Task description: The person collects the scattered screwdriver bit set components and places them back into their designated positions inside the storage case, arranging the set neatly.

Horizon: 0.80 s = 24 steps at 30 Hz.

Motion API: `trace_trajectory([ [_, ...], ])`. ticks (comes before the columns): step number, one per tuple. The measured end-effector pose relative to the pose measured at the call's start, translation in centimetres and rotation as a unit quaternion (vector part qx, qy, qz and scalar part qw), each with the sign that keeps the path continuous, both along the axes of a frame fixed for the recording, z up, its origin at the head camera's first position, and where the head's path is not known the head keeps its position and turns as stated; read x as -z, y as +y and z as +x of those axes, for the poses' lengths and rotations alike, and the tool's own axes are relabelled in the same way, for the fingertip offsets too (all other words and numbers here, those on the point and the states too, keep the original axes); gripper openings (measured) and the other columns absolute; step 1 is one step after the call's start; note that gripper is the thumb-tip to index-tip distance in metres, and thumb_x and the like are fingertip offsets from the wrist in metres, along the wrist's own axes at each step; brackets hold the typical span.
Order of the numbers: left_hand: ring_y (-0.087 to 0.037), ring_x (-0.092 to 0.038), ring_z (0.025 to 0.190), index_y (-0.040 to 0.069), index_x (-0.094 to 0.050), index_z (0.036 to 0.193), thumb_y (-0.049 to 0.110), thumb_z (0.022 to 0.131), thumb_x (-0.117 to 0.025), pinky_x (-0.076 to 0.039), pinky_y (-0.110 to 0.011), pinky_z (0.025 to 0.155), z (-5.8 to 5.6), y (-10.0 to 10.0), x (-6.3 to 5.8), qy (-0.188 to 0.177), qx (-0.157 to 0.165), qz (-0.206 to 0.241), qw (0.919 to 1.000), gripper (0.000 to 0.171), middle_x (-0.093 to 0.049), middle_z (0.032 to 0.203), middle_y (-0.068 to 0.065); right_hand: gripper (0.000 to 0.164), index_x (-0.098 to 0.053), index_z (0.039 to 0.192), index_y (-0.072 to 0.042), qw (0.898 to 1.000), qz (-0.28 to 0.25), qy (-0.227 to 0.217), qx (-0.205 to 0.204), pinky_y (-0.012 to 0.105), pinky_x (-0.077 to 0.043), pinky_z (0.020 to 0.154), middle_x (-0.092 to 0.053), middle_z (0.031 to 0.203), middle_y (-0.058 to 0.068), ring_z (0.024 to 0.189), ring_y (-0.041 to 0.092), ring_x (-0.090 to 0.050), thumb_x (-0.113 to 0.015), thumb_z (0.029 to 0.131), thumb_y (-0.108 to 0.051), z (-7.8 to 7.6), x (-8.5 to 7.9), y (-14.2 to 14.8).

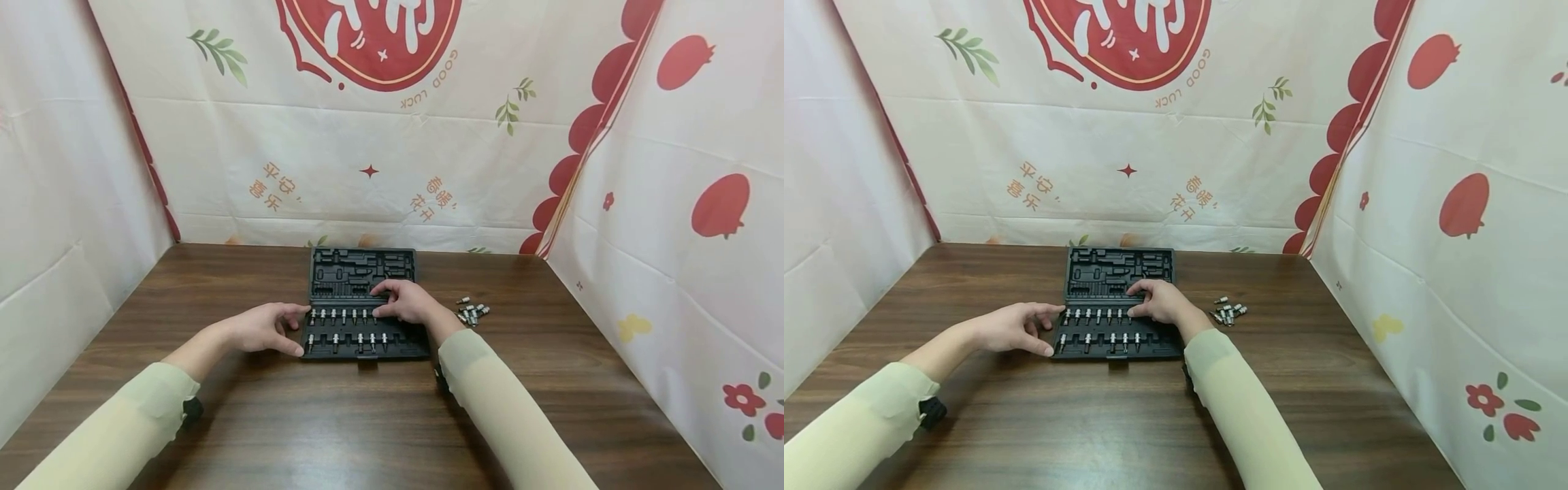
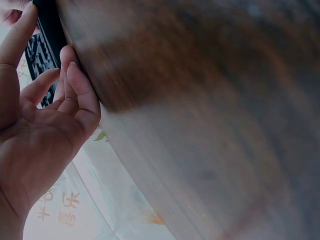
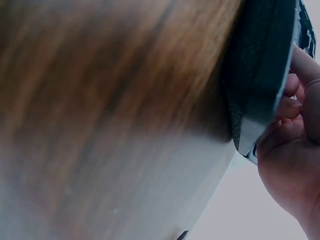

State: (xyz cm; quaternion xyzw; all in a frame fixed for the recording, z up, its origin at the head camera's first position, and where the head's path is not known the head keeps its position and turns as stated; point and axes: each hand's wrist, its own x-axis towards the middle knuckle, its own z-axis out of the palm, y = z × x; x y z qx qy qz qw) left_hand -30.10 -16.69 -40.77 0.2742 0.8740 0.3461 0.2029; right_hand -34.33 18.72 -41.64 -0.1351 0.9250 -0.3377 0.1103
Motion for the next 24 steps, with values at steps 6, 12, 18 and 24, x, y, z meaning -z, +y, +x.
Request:
trace_trajectory([
  [6, -0.020, -0.066, 0.097, 0.000, -0.044, 0.166, 0.030, 0.090, -0.093, -0.053, -0.035, 0.086, -0.10, -0.07, 0.17, 0.000, -0.002, -0.003, 1.0000, 0.094, -0.066, 0.130, -0.019, 0.041, -0.074, 0.138, -0.024, 1.000, 0.002, -0.002, 0.002, 0.030, -0.050, 0.062, -0.058, 0.081, 0.000, 0.063, 0.015, -0.056, -0.086, 0.098, -0.027, 0.16, 0.05, -0.01],
  [12, -0.020, -0.066, 0.097, 0.001, -0.045, 0.166, 0.031, 0.090, -0.093, -0.053, -0.036, 0.087, -0.23, -0.09, 0.29, -0.001, -0.002, -0.003, 1.0000, 0.095, -0.066, 0.130, -0.019, 0.042, -0.073, 0.139, -0.024, 1.000, -0.003, -0.008, 0.001, 0.030, -0.049, 0.062, -0.057, 0.079, -0.001, 0.062, 0.014, -0.055, -0.085, 0.099, -0.027, 0.34, -0.14, -0.01],
  [18, -0.020, -0.066, 0.097, 0.003, -0.046, 0.166, 0.033, 0.089, -0.093, -0.053, -0.037, 0.088, -0.20, -0.10, 0.21, -0.002, -0.011, -0.008, 0.9999, 0.095, -0.066, 0.129, -0.017, 0.040, -0.073, 0.138, -0.023, 1.000, 0.001, 0.001, -0.001, 0.030, -0.050, 0.062, -0.057, 0.080, -0.001, 0.062, 0.014, -0.056, -0.085, 0.100, -0.028, 0.17, -0.04, 0.00],
  [24, -0.020, -0.066, 0.098, 0.003, -0.045, 0.166, 0.033, 0.090, -0.093, -0.053, -0.038, 0.089, -0.30, -0.10, 0.09, 0.002, -0.007, -0.013, 0.9999, 0.095, -0.066, 0.129, -0.017, 0.041, -0.073, 0.139, -0.023, 1.000, 0.002, 0.006, -0.006, 0.031, -0.051, 0.064, -0.060, 0.083, 0.000, 0.064, 0.015, -0.058, -0.084, 0.100, -0.030, 0.09, -0.05, 0.20],
])
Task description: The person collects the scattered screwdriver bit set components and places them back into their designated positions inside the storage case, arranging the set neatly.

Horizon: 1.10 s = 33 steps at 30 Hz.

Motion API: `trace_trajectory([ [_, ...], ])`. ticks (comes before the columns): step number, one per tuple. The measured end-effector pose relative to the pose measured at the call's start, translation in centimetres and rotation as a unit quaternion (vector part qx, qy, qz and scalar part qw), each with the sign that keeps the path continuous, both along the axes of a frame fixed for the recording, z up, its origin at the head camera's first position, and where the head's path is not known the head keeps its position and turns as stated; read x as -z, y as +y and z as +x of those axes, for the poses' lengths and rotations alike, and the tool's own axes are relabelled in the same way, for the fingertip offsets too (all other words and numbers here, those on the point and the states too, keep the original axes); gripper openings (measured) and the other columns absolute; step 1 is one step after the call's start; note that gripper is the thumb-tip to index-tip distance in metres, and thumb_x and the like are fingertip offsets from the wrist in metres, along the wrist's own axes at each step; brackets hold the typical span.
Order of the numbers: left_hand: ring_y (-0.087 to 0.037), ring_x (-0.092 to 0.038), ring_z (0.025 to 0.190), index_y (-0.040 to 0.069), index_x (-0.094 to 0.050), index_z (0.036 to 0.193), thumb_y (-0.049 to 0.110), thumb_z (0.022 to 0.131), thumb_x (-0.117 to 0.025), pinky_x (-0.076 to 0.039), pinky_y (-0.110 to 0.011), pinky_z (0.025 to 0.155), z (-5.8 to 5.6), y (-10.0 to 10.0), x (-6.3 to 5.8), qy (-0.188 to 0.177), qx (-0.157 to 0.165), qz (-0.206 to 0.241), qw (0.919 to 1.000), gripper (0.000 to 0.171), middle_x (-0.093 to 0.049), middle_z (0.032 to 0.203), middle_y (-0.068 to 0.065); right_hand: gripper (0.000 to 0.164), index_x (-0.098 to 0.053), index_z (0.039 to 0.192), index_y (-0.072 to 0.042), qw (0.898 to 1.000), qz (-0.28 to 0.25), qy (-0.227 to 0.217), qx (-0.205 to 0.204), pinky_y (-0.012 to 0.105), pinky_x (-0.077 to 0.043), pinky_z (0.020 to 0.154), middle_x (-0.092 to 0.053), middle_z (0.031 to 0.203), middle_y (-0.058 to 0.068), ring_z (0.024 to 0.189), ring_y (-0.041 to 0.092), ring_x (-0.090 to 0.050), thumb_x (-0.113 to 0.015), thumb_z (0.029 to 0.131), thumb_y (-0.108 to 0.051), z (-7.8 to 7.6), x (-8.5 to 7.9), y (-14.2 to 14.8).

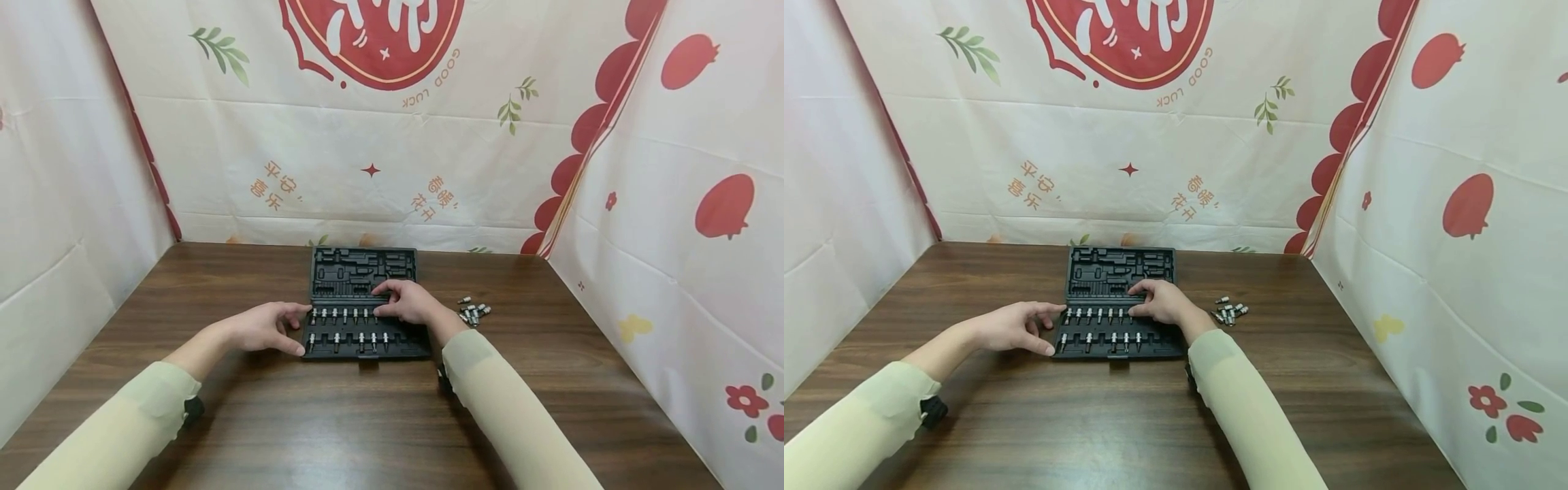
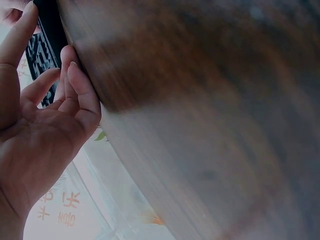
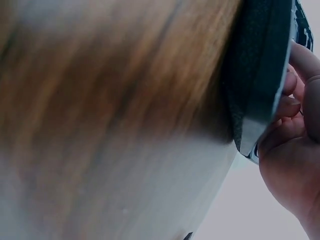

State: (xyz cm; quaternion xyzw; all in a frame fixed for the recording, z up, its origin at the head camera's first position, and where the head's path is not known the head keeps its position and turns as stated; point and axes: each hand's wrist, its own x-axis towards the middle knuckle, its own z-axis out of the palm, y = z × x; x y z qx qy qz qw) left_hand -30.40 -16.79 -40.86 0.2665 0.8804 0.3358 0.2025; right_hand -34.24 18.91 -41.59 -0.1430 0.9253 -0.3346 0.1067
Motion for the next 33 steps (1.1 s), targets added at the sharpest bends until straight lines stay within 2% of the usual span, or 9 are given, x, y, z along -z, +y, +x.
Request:
trace_trajectory([
  [4, -0.020, -0.067, 0.100, 0.002, -0.045, 0.166, 0.032, 0.090, -0.093, -0.054, -0.037, 0.090, 0.0, 0.0, 0.1, 0.001, 0.003, 0.005, 1.0000, 0.094, -0.066, 0.130, -0.017, 0.041, -0.074, 0.139, -0.021, 1.000, -0.015, -0.005, -0.012, 0.031, -0.052, 0.065, -0.062, 0.084, 0.001, 0.067, 0.016, -0.060, -0.082, 0.101, -0.032, -0.1, 0.0, 0.4],
  [11, -0.020, -0.066, 0.099, -0.001, -0.045, 0.165, 0.030, 0.090, -0.093, -0.053, -0.037, 0.089, 0.0, 0.0, 0.2, 0.003, 0.011, 0.013, 0.9999, 0.094, -0.066, 0.128, -0.018, 0.037, -0.073, 0.137, -0.017, 0.995, -0.085, -0.035, -0.031, 0.035, -0.051, 0.063, -0.067, 0.084, 0.004, 0.069, 0.020, -0.060, -0.076, 0.105, -0.035, 0.2, -0.8, 1.6],
  [19, -0.019, -0.067, 0.099, -0.001, -0.045, 0.165, 0.030, 0.090, -0.093, -0.054, -0.037, 0.090, -0.3, -0.1, 0.3, 0.005, 0.012, 0.012, 0.9998, 0.094, -0.066, 0.129, -0.018, 0.036, -0.074, 0.137, -0.015, 0.995, -0.096, -0.022, -0.033, 0.037, -0.050, 0.066, -0.069, 0.095, 0.015, 0.077, 0.027, -0.063, -0.070, 0.109, -0.037, 1.7, -2.4, 3.1],
  [23, -0.019, -0.067, 0.099, -0.001, -0.045, 0.165, 0.030, 0.090, -0.093, -0.054, -0.037, 0.090, -0.2, 0.0, 0.1, 0.004, 0.011, 0.015, 0.9998, 0.094, -0.066, 0.129, -0.019, 0.041, -0.072, 0.141, -0.012, 0.993, -0.107, -0.024, -0.032, 0.041, -0.052, 0.067, -0.069, 0.101, 0.021, 0.084, 0.036, -0.066, -0.071, 0.109, -0.037, 2.5, -3.0, 4.0],
  [27, -0.020, -0.066, 0.098, -0.001, -0.045, 0.165, 0.029, 0.090, -0.093, -0.053, -0.037, 0.089, -0.1, 0.0, 0.1, 0.003, 0.008, 0.014, 0.9999, 0.094, -0.066, 0.129, -0.019, 0.044, -0.071, 0.141, -0.010, 0.993, -0.111, -0.023, -0.030, 0.041, -0.052, 0.066, -0.068, 0.104, 0.023, 0.088, 0.043, -0.065, -0.071, 0.108, -0.038, 3.3, -3.1, 5.1],
  [33, -0.020, -0.065, 0.097, 0.000, -0.044, 0.165, 0.029, 0.090, -0.093, -0.053, -0.036, 0.086, 0.1, -0.1, 0.1, -0.002, 0.005, 0.015, 0.9999, 0.094, -0.066, 0.129, -0.018, 0.043, -0.071, 0.141, -0.011, 0.994, -0.107, -0.017, -0.025, 0.034, -0.051, 0.064, -0.067, 0.105, 0.026, 0.077, 0.029, -0.059, -0.070, 0.109, -0.039, 4.4, -3.3, 7.5],
])
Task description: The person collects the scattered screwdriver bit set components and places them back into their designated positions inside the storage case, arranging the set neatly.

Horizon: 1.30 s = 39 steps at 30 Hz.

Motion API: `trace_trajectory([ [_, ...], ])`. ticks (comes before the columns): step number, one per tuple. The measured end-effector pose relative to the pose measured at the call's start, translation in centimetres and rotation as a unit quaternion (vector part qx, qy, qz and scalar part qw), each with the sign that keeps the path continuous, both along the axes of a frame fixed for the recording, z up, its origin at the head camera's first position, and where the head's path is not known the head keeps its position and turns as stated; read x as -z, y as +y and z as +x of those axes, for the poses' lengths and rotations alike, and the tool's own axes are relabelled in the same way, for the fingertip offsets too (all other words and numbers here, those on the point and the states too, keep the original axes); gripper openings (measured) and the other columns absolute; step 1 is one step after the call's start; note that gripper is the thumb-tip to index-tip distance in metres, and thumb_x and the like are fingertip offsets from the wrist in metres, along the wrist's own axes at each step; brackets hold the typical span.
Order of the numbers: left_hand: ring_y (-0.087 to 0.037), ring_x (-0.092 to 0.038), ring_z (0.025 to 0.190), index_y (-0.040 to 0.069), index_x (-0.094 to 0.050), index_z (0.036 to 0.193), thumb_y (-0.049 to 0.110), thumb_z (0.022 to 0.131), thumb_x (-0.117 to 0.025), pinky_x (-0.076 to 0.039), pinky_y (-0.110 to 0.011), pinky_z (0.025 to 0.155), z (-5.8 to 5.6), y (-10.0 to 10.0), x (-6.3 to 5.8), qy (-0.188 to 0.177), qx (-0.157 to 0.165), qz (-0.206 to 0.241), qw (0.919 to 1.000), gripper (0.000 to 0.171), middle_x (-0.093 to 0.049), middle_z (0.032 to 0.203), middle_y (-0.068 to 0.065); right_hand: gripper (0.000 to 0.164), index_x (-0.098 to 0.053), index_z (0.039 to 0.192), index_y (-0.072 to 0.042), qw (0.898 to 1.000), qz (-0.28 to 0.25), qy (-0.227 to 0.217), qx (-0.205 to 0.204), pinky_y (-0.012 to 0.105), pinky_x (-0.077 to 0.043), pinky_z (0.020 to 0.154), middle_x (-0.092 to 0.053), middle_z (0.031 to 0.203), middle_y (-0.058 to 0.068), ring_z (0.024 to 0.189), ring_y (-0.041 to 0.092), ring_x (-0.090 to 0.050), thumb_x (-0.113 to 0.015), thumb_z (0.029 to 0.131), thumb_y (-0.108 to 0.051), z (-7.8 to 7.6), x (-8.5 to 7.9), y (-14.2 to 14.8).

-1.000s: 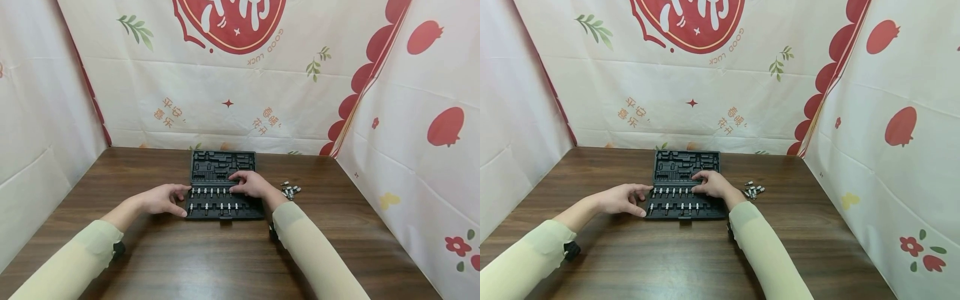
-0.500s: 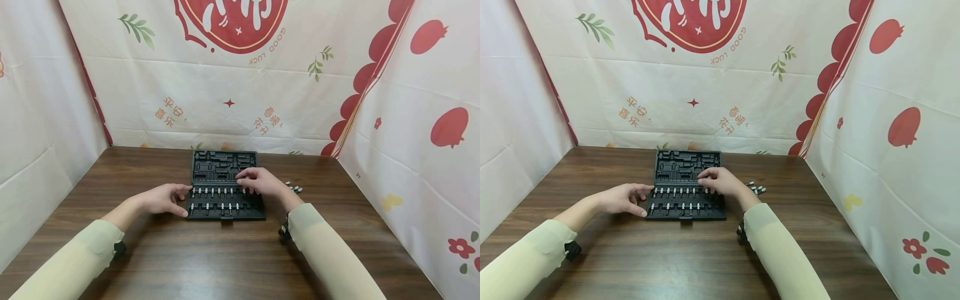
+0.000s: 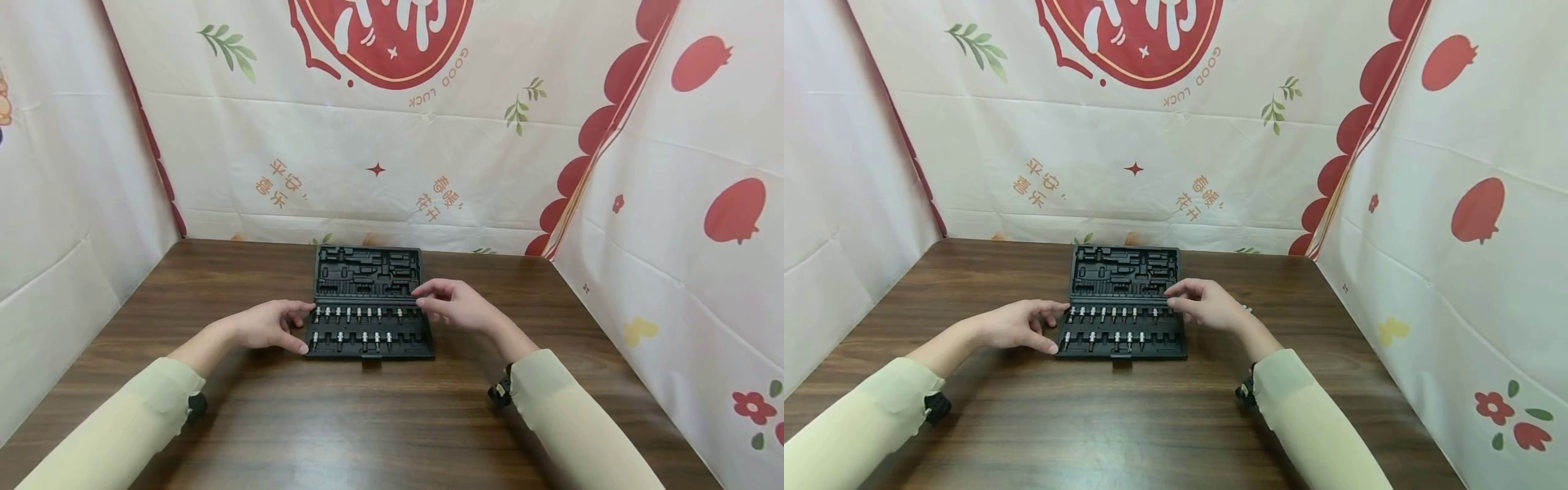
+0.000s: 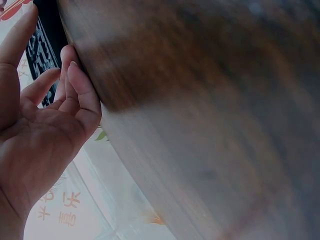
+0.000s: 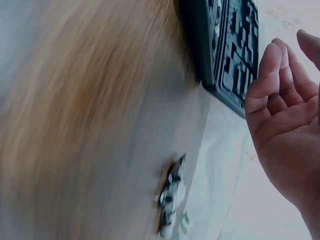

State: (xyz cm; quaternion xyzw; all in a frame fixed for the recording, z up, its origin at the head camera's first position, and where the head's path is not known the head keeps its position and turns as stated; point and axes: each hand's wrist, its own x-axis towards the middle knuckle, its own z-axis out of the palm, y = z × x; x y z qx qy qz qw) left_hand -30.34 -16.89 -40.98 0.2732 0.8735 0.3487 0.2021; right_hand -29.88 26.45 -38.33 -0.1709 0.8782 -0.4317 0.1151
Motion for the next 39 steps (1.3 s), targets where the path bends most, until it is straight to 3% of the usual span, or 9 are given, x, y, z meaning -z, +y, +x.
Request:
trace_trajectory([
  [9, -0.020, -0.066, 0.097, -0.001, -0.044, 0.165, 0.029, 0.090, -0.093, -0.053, -0.036, 0.087, -0.1, 0.0, 0.1, 0.000, 0.003, 0.001, 1.0000, 0.095, -0.066, 0.128, -0.018, 0.038, -0.071, 0.139, -0.012, 0.999, -0.002, 0.014, 0.032, 0.036, -0.054, 0.063, -0.066, 0.097, 0.023, 0.072, 0.021, -0.059, -0.070, 0.109, -0.037, 0.7, 0.3, 4.8],
  [17, -0.019, -0.066, 0.097, -0.001, -0.045, 0.165, 0.030, 0.091, -0.093, -0.053, -0.037, 0.088, -0.4, 0.1, 0.3, 0.003, 0.004, 0.004, 1.0000, 0.094, -0.066, 0.129, -0.019, 0.042, -0.070, 0.140, -0.005, 0.998, -0.009, 0.004, 0.065, 0.040, -0.058, 0.070, -0.065, 0.102, 0.025, 0.079, 0.028, -0.063, -0.072, 0.108, -0.034, 1.5, 0.7, 8.1],
  [23, -0.019, -0.065, 0.097, -0.001, -0.045, 0.165, 0.030, 0.091, -0.093, -0.053, -0.037, 0.088, -0.5, 0.0, 0.4, 0.006, 0.005, 0.003, 1.0000, 0.094, -0.066, 0.128, -0.018, 0.042, -0.069, 0.139, -0.002, 0.997, -0.013, 0.010, 0.081, 0.038, -0.058, 0.068, -0.066, 0.106, 0.028, 0.079, 0.021, -0.063, -0.072, 0.109, -0.031, 1.8, 0.9, 10.3],
  [29, -0.020, -0.064, 0.098, -0.001, -0.045, 0.164, 0.030, 0.091, -0.093, -0.053, -0.037, 0.087, -0.5, 0.1, 0.3, 0.012, 0.008, 0.002, 0.9999, 0.093, -0.066, 0.128, -0.018, 0.040, -0.070, 0.138, -0.004, 0.995, 0.007, 0.017, 0.101, 0.037, -0.057, 0.068, -0.066, 0.096, 0.019, 0.076, 0.020, -0.062, -0.071, 0.109, -0.031, 2.1, 1.2, 12.4],
  [39, -0.021, -0.063, 0.100, -0.002, -0.046, 0.164, 0.030, 0.090, -0.093, -0.053, -0.036, 0.085, -0.4, 0.1, 0.3, 0.013, 0.008, 0.002, 0.9999, 0.093, -0.066, 0.126, -0.017, 0.043, -0.069, 0.139, -0.004, 0.991, 0.045, 0.000, 0.126, 0.035, -0.055, 0.068, -0.067, 0.099, 0.017, 0.081, 0.024, -0.064, -0.073, 0.108, -0.032, 1.8, 1.6, 14.5],
])
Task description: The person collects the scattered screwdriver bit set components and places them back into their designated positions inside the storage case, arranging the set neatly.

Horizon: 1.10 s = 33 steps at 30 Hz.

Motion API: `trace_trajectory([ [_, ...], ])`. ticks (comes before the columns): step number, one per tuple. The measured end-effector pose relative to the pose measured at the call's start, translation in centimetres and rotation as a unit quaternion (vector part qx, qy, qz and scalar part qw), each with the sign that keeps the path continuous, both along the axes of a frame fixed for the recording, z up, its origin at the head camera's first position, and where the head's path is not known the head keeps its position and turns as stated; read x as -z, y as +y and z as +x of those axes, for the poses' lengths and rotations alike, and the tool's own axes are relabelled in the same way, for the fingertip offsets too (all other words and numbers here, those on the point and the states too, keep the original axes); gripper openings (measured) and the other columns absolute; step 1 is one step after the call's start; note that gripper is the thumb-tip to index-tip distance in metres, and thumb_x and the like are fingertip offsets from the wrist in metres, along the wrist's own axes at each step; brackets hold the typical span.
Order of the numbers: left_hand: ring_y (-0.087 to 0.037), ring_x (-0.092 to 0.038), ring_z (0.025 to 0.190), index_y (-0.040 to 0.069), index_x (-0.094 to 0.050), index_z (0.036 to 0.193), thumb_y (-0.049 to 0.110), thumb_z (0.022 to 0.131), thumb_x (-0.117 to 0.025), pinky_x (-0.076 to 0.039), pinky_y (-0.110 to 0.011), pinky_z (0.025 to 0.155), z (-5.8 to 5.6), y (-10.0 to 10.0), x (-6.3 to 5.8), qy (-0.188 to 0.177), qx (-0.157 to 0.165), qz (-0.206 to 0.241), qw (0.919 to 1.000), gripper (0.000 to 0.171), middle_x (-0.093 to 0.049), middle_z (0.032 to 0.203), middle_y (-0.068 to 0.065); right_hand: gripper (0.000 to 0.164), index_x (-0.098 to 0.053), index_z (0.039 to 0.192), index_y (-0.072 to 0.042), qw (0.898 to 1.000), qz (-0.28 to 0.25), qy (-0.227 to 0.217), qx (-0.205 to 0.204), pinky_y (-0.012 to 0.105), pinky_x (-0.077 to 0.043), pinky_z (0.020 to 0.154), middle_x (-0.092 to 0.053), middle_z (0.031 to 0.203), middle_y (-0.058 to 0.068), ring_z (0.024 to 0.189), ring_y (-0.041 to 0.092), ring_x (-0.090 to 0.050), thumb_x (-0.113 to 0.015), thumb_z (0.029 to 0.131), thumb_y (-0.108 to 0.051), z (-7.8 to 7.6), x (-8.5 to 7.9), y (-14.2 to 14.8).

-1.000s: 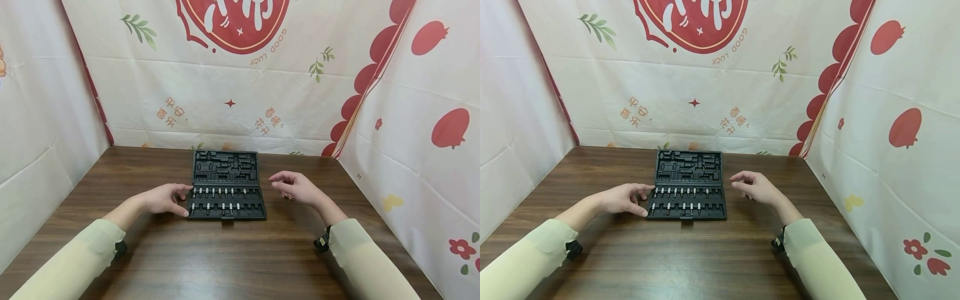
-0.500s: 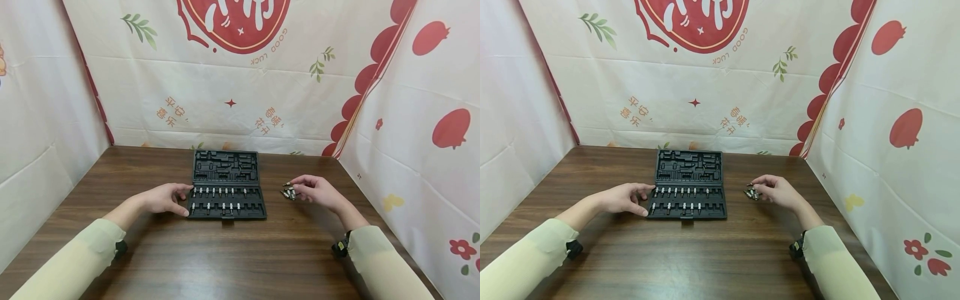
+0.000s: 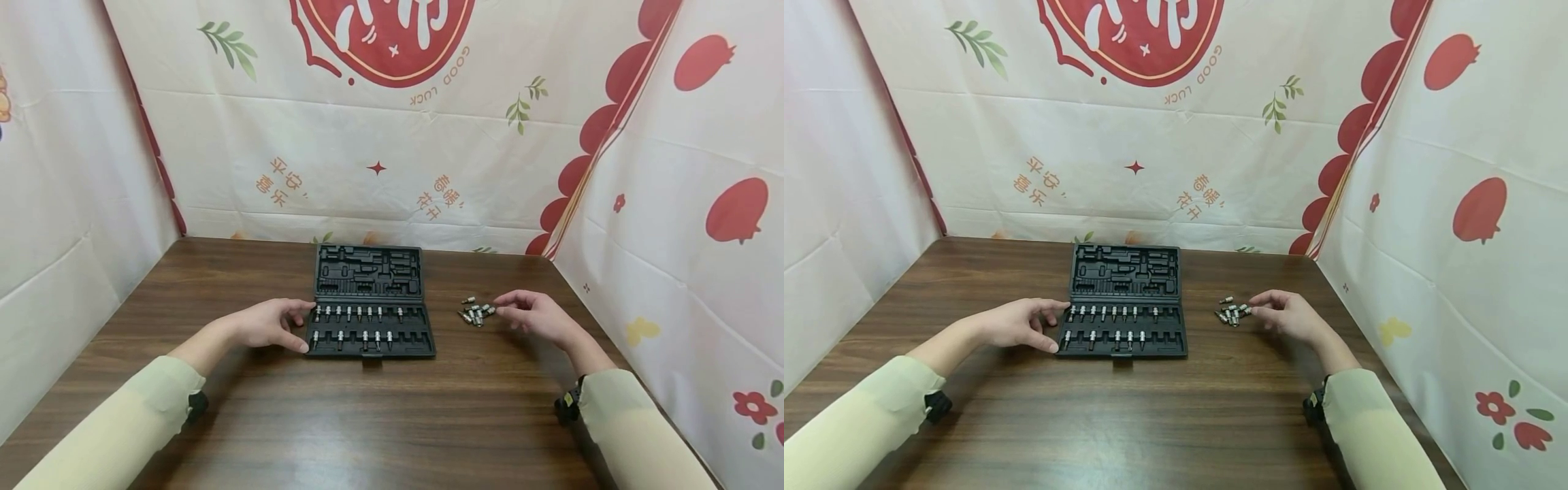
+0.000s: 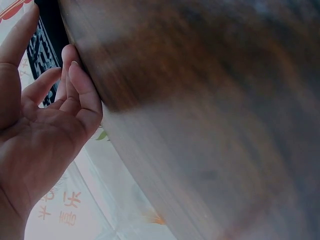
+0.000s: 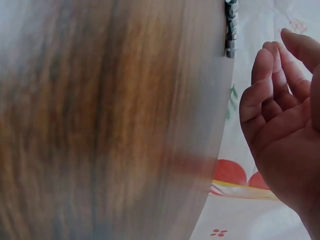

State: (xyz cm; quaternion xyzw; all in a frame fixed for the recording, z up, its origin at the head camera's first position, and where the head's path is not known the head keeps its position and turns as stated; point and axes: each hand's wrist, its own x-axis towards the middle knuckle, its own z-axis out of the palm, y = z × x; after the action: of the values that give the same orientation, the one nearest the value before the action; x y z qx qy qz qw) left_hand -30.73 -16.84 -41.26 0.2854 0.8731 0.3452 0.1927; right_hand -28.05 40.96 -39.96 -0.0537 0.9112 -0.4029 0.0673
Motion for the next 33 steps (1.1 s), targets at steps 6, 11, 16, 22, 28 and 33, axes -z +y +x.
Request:
trace_trajectory([
  [6, -0.020, -0.065, 0.099, -0.002, -0.045, 0.164, 0.030, 0.090, -0.093, -0.053, -0.036, 0.087, 0.0, -0.1, -0.1, -0.005, -0.003, -0.001, 1.0000, 0.093, -0.066, 0.128, -0.018, 0.045, -0.069, 0.139, -0.003, 0.999, 0.031, -0.010, 0.011, 0.034, -0.057, 0.068, -0.070, 0.103, 0.014, 0.084, 0.021, -0.065, -0.076, 0.106, -0.032, -1.1, 0.8, 0.3],
  [11, -0.019, -0.065, 0.097, -0.001, -0.045, 0.165, 0.029, 0.090, -0.093, -0.053, -0.036, 0.087, 0.1, -0.1, -0.1, -0.008, -0.001, -0.001, 1.0000, 0.094, -0.065, 0.128, -0.018, 0.048, -0.069, 0.137, -0.002, 0.998, 0.053, -0.009, 0.014, 0.032, -0.056, 0.069, -0.070, 0.104, 0.009, 0.088, 0.020, -0.064, -0.080, 0.102, -0.034, -2.0, 1.1, 0.2],
  [16, -0.020, -0.065, 0.098, 0.000, -0.044, 0.166, 0.029, 0.091, -0.093, -0.053, -0.037, 0.088, 0.2, -0.1, -0.2, -0.008, 0.001, -0.002, 1.0000, 0.094, -0.066, 0.129, -0.018, 0.052, -0.070, 0.135, -0.003, 0.997, 0.079, -0.020, 0.017, 0.033, -0.054, 0.071, -0.070, 0.103, 0.006, 0.089, 0.020, -0.062, -0.081, 0.101, -0.041, -2.2, 1.3, 0.0],
  [22, -0.021, -0.065, 0.098, 0.001, -0.044, 0.166, 0.030, 0.091, -0.092, -0.053, -0.037, 0.088, 0.3, -0.1, -0.3, -0.014, -0.004, -0.004, 0.9999, 0.094, -0.065, 0.131, -0.018, 0.048, -0.074, 0.124, -0.003, 0.994, 0.104, -0.018, 0.028, 0.035, -0.051, 0.075, -0.070, 0.097, 0.006, 0.088, 0.022, -0.060, -0.079, 0.102, -0.045, -2.4, 1.3, -0.6],
  [28, -0.021, -0.064, 0.097, 0.001, -0.043, 0.166, 0.029, 0.091, -0.092, -0.053, -0.037, 0.087, 0.3, -0.1, -0.3, -0.018, -0.005, 0.000, 0.9998, 0.094, -0.064, 0.131, -0.019, 0.044, -0.076, 0.117, -0.002, 0.991, 0.128, -0.004, 0.037, 0.034, -0.050, 0.076, -0.070, 0.095, 0.006, 0.087, 0.020, -0.061, -0.080, 0.102, -0.043, -2.7, 1.6, -1.0],
  [33, -0.021, -0.064, 0.096, 0.001, -0.043, 0.167, 0.029, 0.091, -0.092, -0.052, -0.037, 0.086, 0.4, -0.1, -0.3, -0.019, -0.004, 0.002, 0.9998, 0.094, -0.064, 0.131, -0.019, 0.039, -0.074, 0.116, -0.003, 0.991, 0.128, 0.000, 0.040, 0.033, -0.049, 0.077, -0.069, 0.095, 0.006, 0.087, 0.019, -0.060, -0.082, 0.101, -0.038, -2.9, 1.7, -0.9],
])
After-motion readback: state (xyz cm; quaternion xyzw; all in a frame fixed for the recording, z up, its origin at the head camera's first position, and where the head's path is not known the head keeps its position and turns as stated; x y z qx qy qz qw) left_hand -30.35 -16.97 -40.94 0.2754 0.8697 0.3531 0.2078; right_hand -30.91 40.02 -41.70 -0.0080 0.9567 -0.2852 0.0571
